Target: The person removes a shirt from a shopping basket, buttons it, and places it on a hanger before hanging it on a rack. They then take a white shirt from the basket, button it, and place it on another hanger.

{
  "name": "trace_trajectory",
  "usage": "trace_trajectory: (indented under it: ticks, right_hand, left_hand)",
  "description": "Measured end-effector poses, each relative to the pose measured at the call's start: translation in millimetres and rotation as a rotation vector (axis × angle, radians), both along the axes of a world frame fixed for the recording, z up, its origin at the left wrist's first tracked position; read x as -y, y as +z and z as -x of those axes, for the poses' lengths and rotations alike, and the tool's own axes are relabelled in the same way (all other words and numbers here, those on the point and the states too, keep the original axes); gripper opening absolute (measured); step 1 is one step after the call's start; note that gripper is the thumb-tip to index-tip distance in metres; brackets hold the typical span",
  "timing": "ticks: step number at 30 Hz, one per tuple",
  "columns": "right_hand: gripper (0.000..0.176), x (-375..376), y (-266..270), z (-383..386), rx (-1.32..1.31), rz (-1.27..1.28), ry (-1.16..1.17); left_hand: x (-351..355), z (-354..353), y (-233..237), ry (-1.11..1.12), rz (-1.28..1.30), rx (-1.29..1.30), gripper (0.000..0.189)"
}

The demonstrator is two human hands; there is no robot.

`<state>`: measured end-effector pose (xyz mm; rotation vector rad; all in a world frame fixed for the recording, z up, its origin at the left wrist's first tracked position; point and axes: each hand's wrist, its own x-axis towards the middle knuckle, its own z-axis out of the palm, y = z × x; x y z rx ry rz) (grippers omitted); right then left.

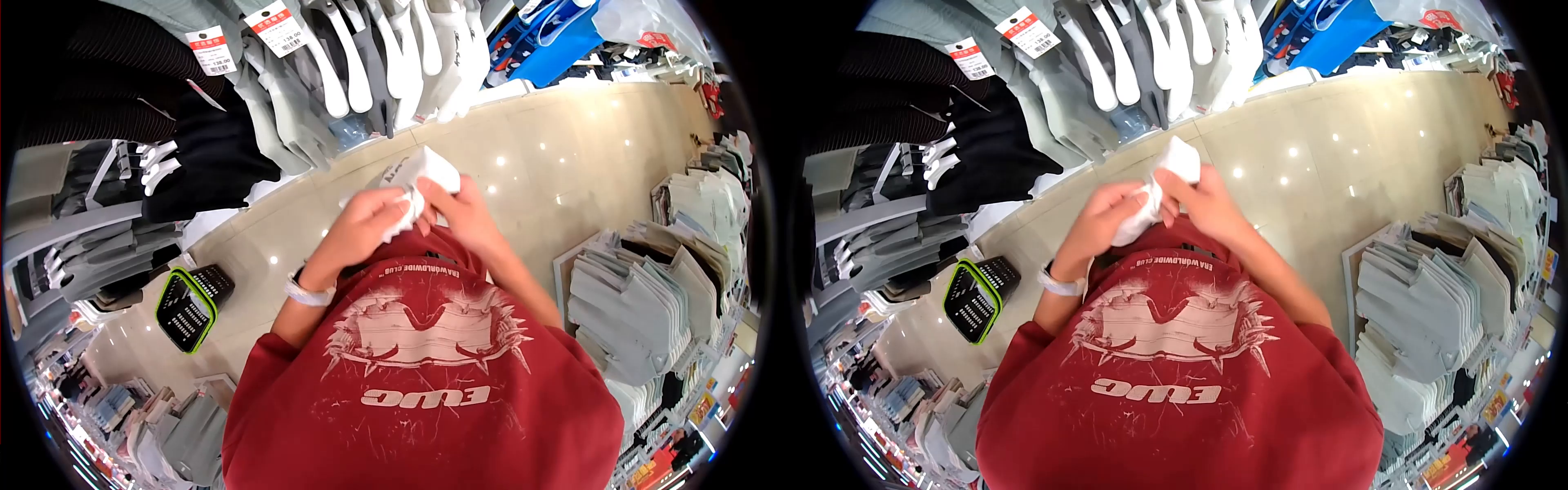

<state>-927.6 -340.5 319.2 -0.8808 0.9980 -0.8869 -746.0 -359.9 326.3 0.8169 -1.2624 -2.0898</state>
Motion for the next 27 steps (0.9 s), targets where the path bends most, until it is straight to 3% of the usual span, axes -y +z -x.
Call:
trace_trajectory:
  ticks: [2,4,5,7,13,15,17,19,21,22,24,25,27]
  right_hand:
    - [0.033,17.3,-2.1,3.3,0.008,0.066,-0.012]
    - [0.039,33.6,-1.4,5.1,0.034,0.180,-0.030]
    - [0.039,38.5,1.2,6.0,0.034,0.176,-0.031]
    - [0.038,47.8,7.0,7.3,0.000,0.222,-0.028]
    - [0.027,65.0,-8.2,22.1,-0.127,0.194,0.099]
    - [0.022,74.5,-15.7,27.4,-0.192,0.221,0.130]
    - [0.013,80.0,-27.8,31.1,-0.219,0.143,0.169]
    - [0.010,89.6,-47.8,34.7,-0.161,0.119,0.206]
    - [0.019,98.7,-62.0,26.5,-0.442,0.624,0.114]
    - [0.019,105.0,-79.7,19.4,-0.430,0.628,0.120]
    - [0.029,115.5,-116.2,3.8,-0.534,1.032,0.212]
    - [0.029,121.0,-119.5,-0.3,-0.525,1.031,0.217]
    - [0.031,133.2,-123.8,-7.9,-0.433,0.569,0.771]
  left_hand:
    - [13.6,-9.1,-1.3,0.009,-0.090,-0.104,0.019]
    - [25.2,-22.1,-4.3,0.395,-0.285,0.085,0.023]
    - [34.7,-30.9,-5.8,0.394,-0.289,0.087,0.023]
    - [55.3,-48.1,-6.0,0.137,-0.510,-0.431,0.028]
    - [52.0,-53.2,-13.9,0.230,-0.545,-0.696,0.044]
    - [39.8,-61.5,-42.4,0.215,-0.469,-0.824,0.051]
    - [17.6,-60.9,-54.7,0.522,-0.432,-0.800,0.053]
    - [1.3,-56.7,-54.9,0.630,-0.424,-0.717,0.059]
    - [-11.3,-48.6,-50.0,0.726,-0.387,-0.750,0.074]
    - [-13.0,-45.8,-48.3,0.770,-0.363,-0.767,0.082]
    - [-14.1,-48.8,-59.4,0.687,-0.322,-0.857,0.085]
    - [-16.0,-49.9,-63.0,0.595,-0.286,-0.952,0.088]
    - [-20.8,-54.5,-67.8,0.658,-0.151,-0.892,0.090]
